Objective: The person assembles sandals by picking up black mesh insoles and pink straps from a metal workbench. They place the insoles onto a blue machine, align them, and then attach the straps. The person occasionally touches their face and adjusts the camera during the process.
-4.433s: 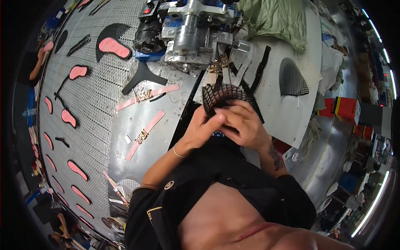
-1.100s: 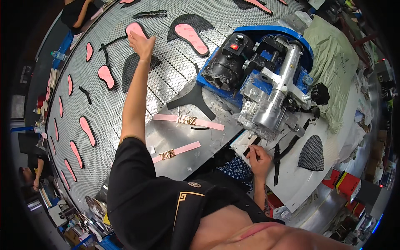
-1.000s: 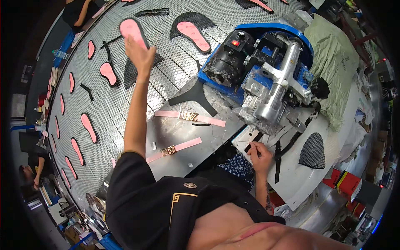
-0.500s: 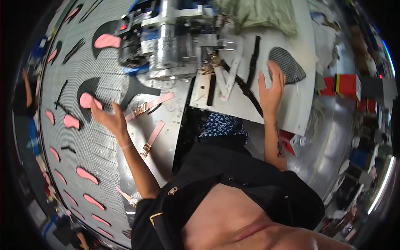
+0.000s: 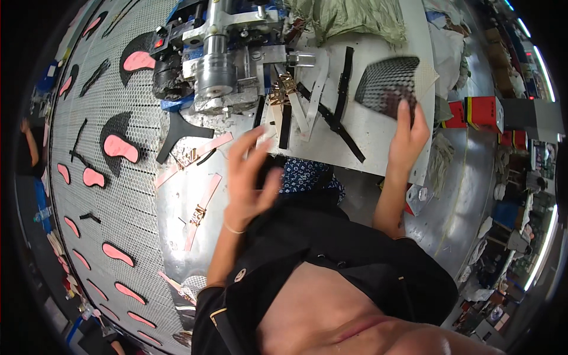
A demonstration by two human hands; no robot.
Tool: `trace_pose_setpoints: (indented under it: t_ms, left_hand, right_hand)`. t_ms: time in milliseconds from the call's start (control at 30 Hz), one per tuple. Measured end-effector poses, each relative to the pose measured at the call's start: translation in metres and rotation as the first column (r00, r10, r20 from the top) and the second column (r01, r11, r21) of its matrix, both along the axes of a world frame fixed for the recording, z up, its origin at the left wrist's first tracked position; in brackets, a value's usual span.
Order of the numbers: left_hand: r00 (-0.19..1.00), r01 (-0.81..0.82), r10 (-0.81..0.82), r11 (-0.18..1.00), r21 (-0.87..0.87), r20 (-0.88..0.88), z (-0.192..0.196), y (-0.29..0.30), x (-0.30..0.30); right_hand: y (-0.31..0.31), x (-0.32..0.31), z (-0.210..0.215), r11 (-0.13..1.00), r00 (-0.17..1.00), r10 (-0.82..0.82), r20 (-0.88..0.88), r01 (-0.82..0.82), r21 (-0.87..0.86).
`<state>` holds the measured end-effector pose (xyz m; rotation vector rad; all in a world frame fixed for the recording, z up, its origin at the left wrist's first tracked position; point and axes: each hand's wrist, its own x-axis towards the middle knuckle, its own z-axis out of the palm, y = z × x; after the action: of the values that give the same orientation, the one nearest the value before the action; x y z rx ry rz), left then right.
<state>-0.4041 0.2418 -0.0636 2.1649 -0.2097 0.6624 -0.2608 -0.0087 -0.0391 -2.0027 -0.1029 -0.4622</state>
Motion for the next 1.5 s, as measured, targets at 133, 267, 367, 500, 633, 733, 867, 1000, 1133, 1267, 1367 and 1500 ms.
trace_pose_setpoints:
  t_ms: [133,267,367,500,633,733,867,1000,1133,1267,1367,1500]
  left_hand:
    - [0.988,0.149,-0.145,0.985,-0.082,0.053,0.011,-0.049,0.024]
    - [0.998,0.058,-0.058,0.949,-0.311,0.011,0.011,-0.043,0.020]
    - [0.932,-0.112,-0.123,0.798,-0.592,-0.341,0.035,-0.033,0.011]
    - [0.916,-0.090,-0.360,0.239,-0.967,-0.175,0.022,-0.034,0.020]
    - [0.892,-0.153,-0.417,0.086,-0.984,-0.176,0.029,-0.027,0.024]
    - [0.897,-0.158,-0.410,0.057,-0.986,-0.168,0.024,-0.022,0.027]
    - [0.921,-0.220,-0.344,-0.068,-0.973,-0.184,0.035,-0.009,0.025]
    - [0.968,-0.186,-0.158,0.062,-0.981,-0.193,0.019,0.009,0.009]
    - [0.946,-0.325,0.017,0.097,-0.941,-0.325,0.017,0.018,-0.025]
    - [0.932,-0.363,0.155,0.350,-0.863,-0.329,-0.012,0.001,-0.060]
    - [0.950,-0.309,0.059,0.307,-0.900,-0.306,-0.007,-0.032,-0.066]
    - [0.920,-0.111,-0.328,0.311,-0.944,-0.216,-0.008,-0.048,-0.046]
  right_hand:
    - [0.040,-0.062,0.037,0.764,0.765,0.605,-0.222,-0.479,0.431]
    - [0.046,-0.057,0.018,0.655,0.730,0.679,0.074,-0.648,0.388]
    - [0.045,-0.042,0.020,0.849,0.855,0.519,0.015,-0.517,0.109]
    - [0.028,-0.043,0.009,0.666,0.678,0.685,-0.266,-0.435,0.606]
    - [0.021,-0.049,0.011,0.694,0.690,0.656,-0.305,-0.393,0.603]
    - [0.022,-0.042,0.017,0.705,0.691,0.662,-0.291,-0.441,0.555]
    - [0.051,-0.031,0.029,0.688,0.652,0.695,-0.302,-0.481,0.544]
    - [0.089,-0.025,0.033,0.663,0.608,0.733,-0.305,-0.536,0.522]
    - [0.122,-0.031,0.038,0.638,0.550,0.766,-0.332,-0.590,0.494]
    - [0.128,-0.034,0.039,0.654,0.545,0.755,-0.364,-0.669,0.353]
    - [0.124,-0.035,0.045,0.695,0.610,0.714,-0.344,-0.677,0.241]
    - [0.108,-0.030,0.061,0.730,0.672,0.669,-0.318,-0.675,0.108]
